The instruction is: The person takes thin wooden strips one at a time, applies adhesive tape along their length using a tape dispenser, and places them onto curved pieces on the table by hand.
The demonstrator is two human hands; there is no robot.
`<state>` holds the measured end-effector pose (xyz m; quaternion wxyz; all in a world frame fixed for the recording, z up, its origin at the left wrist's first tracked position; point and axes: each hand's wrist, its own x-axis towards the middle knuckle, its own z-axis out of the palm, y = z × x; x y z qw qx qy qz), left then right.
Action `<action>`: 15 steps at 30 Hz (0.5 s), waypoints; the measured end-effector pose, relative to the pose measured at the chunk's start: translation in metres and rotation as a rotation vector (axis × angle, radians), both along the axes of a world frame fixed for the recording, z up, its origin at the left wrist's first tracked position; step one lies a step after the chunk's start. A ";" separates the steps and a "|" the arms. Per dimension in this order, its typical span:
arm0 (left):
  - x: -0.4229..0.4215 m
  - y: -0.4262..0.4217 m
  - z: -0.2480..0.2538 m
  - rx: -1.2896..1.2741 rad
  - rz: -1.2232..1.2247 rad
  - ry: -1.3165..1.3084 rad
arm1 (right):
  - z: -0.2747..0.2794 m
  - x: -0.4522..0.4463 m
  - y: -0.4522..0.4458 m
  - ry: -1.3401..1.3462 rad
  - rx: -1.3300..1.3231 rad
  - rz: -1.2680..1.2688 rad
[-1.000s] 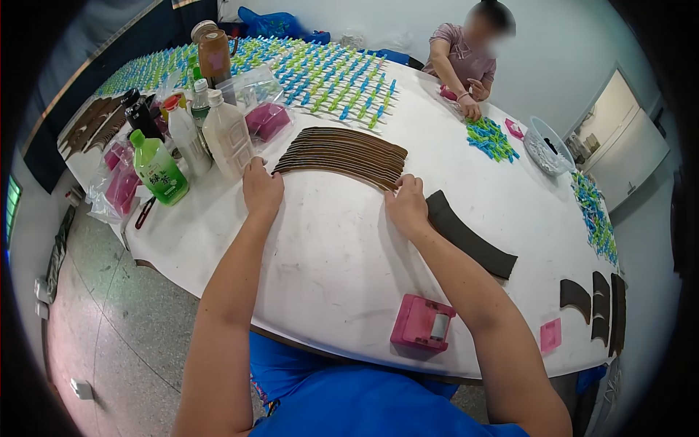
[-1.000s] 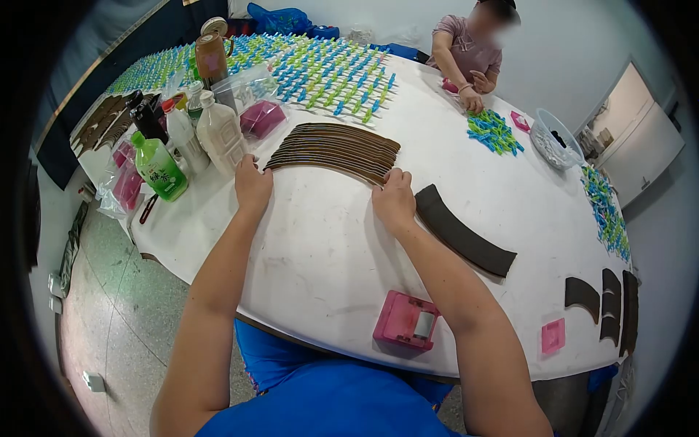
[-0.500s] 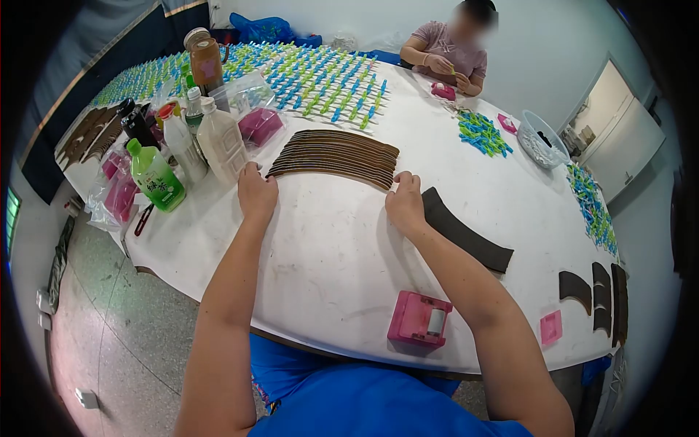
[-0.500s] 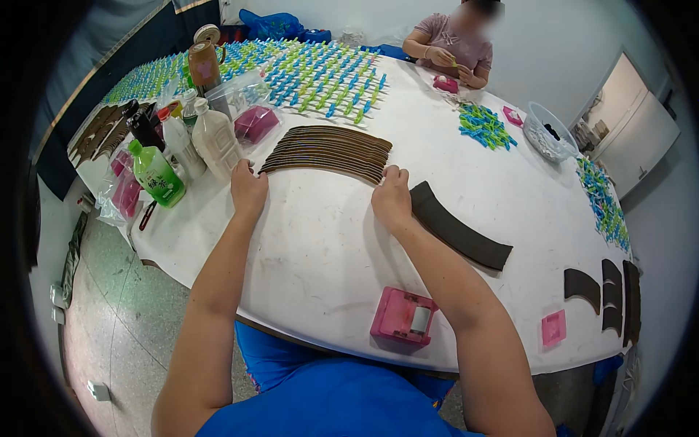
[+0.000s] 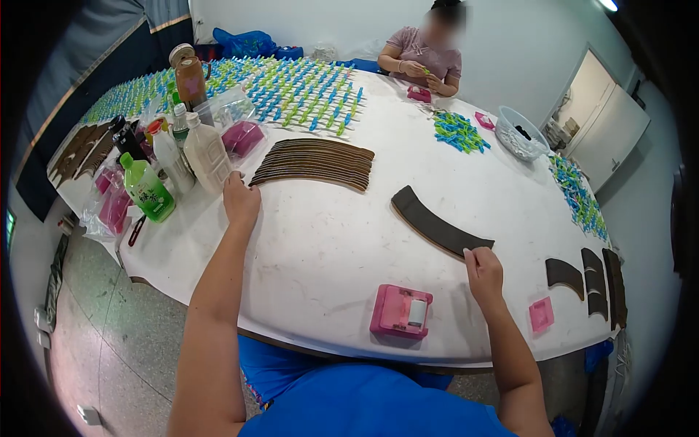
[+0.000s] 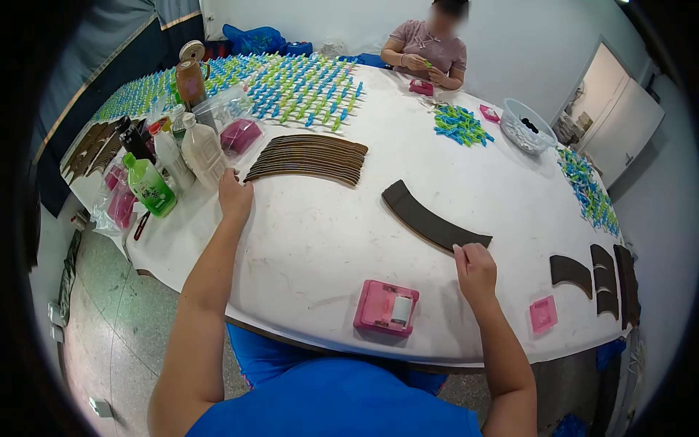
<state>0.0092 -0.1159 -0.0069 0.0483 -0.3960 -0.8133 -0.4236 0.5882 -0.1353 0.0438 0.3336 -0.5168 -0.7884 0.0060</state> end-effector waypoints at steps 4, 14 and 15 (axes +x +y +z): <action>-0.001 0.002 -0.011 0.100 -0.025 0.120 | -0.016 0.028 -0.020 -0.030 0.136 -0.030; 0.115 -0.042 0.018 0.104 -0.521 0.025 | -0.032 0.042 -0.014 -0.135 0.052 -0.054; 0.121 -0.045 0.014 0.089 -0.536 0.022 | -0.036 0.049 -0.024 -0.135 0.036 -0.068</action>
